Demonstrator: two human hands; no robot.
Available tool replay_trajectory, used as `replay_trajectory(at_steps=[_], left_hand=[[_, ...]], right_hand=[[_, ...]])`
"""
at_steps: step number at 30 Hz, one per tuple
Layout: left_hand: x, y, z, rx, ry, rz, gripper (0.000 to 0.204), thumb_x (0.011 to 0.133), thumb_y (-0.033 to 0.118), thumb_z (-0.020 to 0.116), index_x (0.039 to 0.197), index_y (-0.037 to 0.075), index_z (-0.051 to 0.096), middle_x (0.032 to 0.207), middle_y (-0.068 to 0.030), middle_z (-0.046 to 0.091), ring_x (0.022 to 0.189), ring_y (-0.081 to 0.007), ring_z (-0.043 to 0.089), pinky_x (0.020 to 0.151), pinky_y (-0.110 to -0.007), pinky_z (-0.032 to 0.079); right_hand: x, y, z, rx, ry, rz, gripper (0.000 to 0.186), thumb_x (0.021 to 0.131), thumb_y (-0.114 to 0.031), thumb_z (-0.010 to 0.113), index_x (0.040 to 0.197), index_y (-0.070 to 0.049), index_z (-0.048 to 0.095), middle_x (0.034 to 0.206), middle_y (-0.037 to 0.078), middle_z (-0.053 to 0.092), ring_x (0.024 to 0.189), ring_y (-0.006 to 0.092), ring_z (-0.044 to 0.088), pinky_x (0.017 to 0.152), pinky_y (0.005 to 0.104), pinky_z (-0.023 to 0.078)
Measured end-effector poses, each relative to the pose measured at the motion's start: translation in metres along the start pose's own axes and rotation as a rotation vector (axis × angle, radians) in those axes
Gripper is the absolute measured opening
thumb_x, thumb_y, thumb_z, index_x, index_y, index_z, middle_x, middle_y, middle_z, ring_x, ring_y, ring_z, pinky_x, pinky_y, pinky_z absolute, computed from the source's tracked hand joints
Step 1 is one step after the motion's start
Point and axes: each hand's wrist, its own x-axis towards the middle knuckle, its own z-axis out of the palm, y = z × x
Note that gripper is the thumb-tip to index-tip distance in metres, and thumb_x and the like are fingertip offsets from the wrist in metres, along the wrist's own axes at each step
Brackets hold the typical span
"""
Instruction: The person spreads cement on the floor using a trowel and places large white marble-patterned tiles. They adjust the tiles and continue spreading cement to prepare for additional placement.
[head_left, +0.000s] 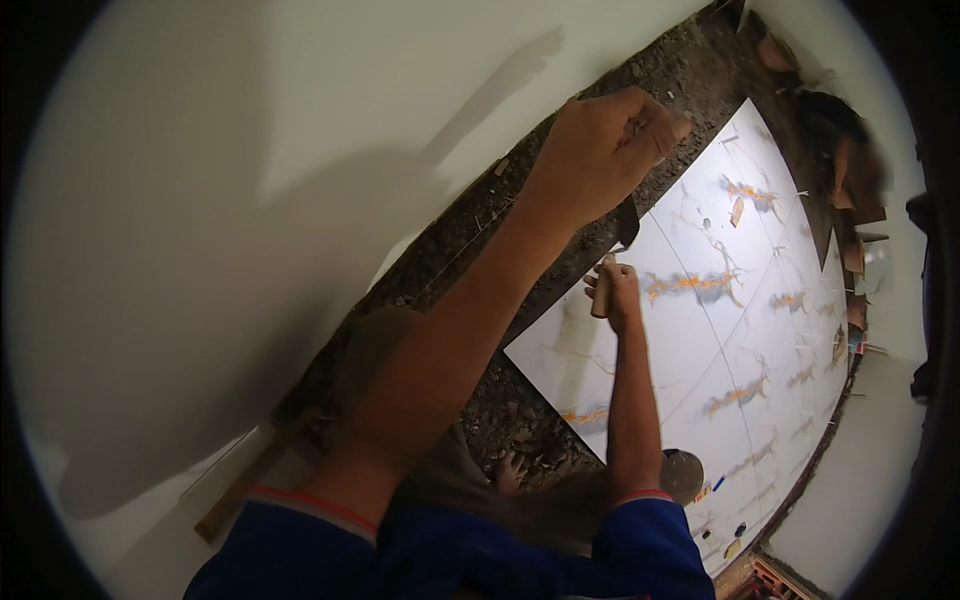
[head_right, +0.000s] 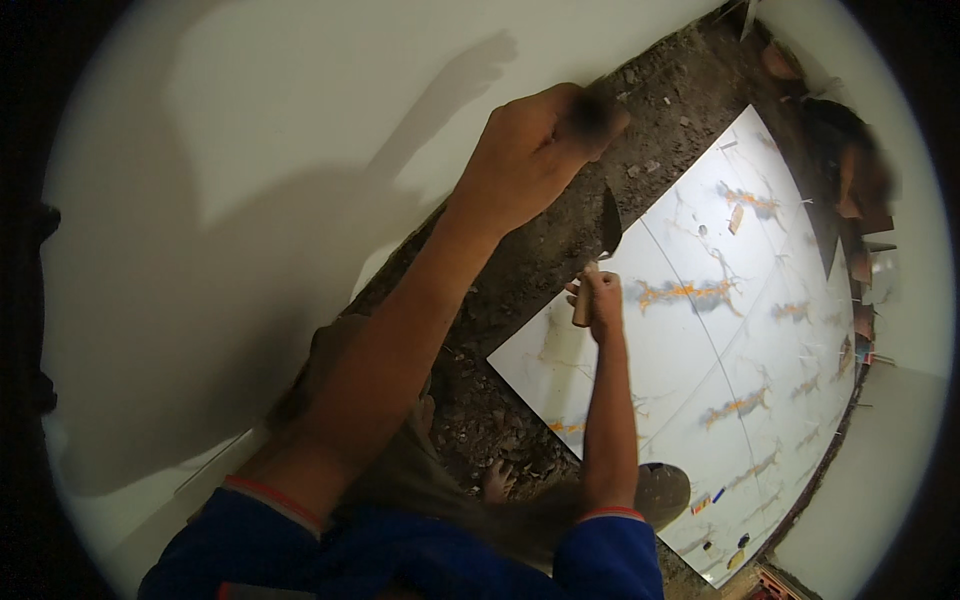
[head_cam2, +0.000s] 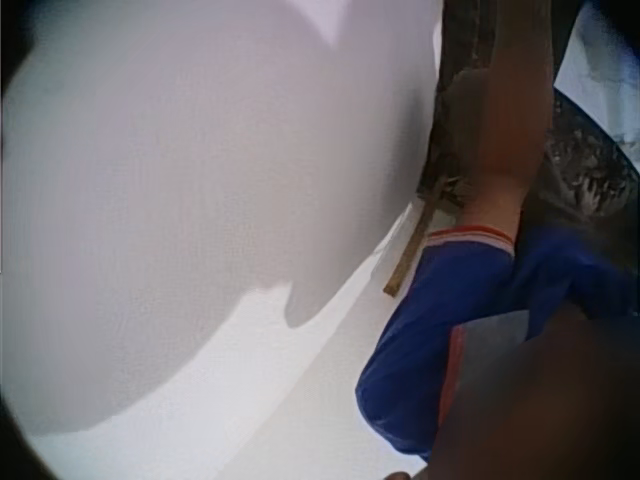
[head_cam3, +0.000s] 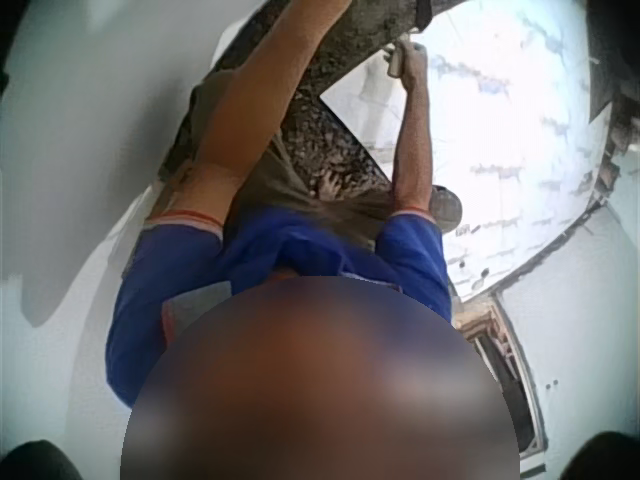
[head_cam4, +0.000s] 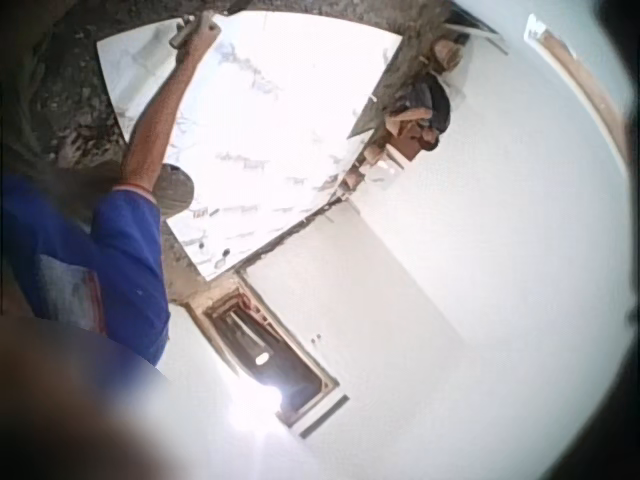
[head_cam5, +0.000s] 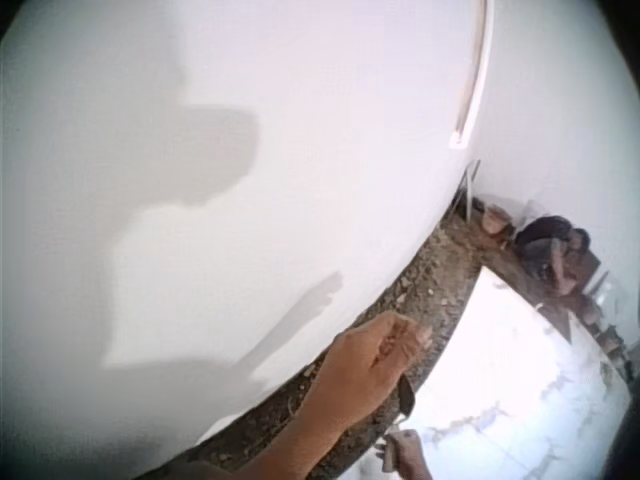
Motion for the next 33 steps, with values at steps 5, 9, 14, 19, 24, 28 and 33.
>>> replay_trajectory(at_steps=[5, 9, 14, 19, 24, 28, 33], left_hand=[[0.002, 0.002, -0.017, -0.018, -0.088, -0.003, 0.035, 0.094, 0.035, 0.074, 0.096, 0.001, 0.073, 0.076, -0.0091, 0.070, 0.068, -0.0195, 0.063, 0.068, -0.035, 0.052], [0.010, 0.000, -0.034, 0.028, -0.133, 0.011, 0.035, 0.094, 0.035, 0.073, 0.106, 0.002, 0.074, 0.082, -0.0102, 0.072, 0.072, -0.0191, 0.067, 0.070, -0.034, 0.053], [0.012, -0.004, -0.041, 0.088, -0.164, -0.033, 0.033, 0.093, 0.031, 0.073, 0.111, 0.003, 0.073, 0.090, -0.0120, 0.075, 0.080, -0.0200, 0.072, 0.075, -0.034, 0.056], [0.011, -0.013, -0.047, 0.071, -0.225, -0.002, 0.032, 0.094, 0.032, 0.073, 0.113, 0.006, 0.073, 0.086, -0.0106, 0.074, 0.076, -0.0170, 0.069, 0.071, -0.032, 0.054], [0.011, -0.024, -0.056, 0.114, -0.321, -0.129, 0.036, 0.095, 0.038, 0.074, 0.113, 0.007, 0.074, 0.084, -0.0096, 0.073, 0.075, -0.0154, 0.067, 0.068, -0.031, 0.052], [0.013, -0.032, -0.058, 0.147, -0.341, -0.122, 0.039, 0.095, 0.041, 0.074, 0.114, 0.007, 0.074, 0.084, -0.0095, 0.073, 0.075, -0.0157, 0.067, 0.068, -0.032, 0.051], [0.009, -0.040, -0.065, 0.209, -0.407, -0.167, 0.042, 0.095, 0.044, 0.074, 0.114, 0.007, 0.073, 0.085, -0.0101, 0.073, 0.077, -0.0168, 0.068, 0.069, -0.032, 0.052]], right_hand=[[0.014, -0.053, -0.059, -1.383, 0.143, -0.341, 0.037, 0.087, -0.015, 0.069, 0.112, 0.001, 0.047, 0.095, 0.026, 0.068, 0.072, 0.0324, 0.073, 0.058, 0.0454, 0.058], [0.013, -0.094, -0.054, -1.674, -0.059, -0.375, 0.027, 0.087, -0.013, 0.064, 0.106, 0.004, 0.054, 0.091, 0.028, 0.070, 0.069, 0.0336, 0.074, 0.058, 0.0459, 0.058], [0.012, -0.117, -0.024, -1.477, -0.165, 0.198, 0.026, 0.088, -0.008, 0.059, 0.108, 0.008, 0.056, 0.078, 0.023, 0.069, 0.061, 0.0308, 0.072, 0.048, 0.0453, 0.057], [-0.009, -0.079, 0.004, -1.508, -0.339, 0.300, 0.036, 0.092, -0.009, 0.051, 0.123, 0.011, 0.052, 0.085, 0.026, 0.072, 0.063, 0.0330, 0.074, 0.050, 0.0472, 0.060], [-0.102, -0.022, 0.044, -1.492, -0.527, 0.310, 0.041, 0.093, -0.009, 0.047, 0.130, 0.009, 0.050, 0.097, 0.028, 0.073, 0.067, 0.0347, 0.075, 0.056, 0.0465, 0.062], [-0.106, -0.037, 0.042, -1.435, -0.586, 0.363, 0.042, 0.093, -0.013, 0.052, 0.129, 0.009, 0.051, 0.096, 0.028, 0.073, 0.068, 0.0356, 0.075, 0.059, 0.0455, 0.063], [-0.085, -0.056, 0.052, -1.514, -0.201, 0.265, 0.035, 0.094, -0.015, 0.053, 0.119, 0.008, 0.058, 0.100, 0.026, 0.074, 0.083, 0.0392, 0.076, 0.075, 0.0477, 0.062]])
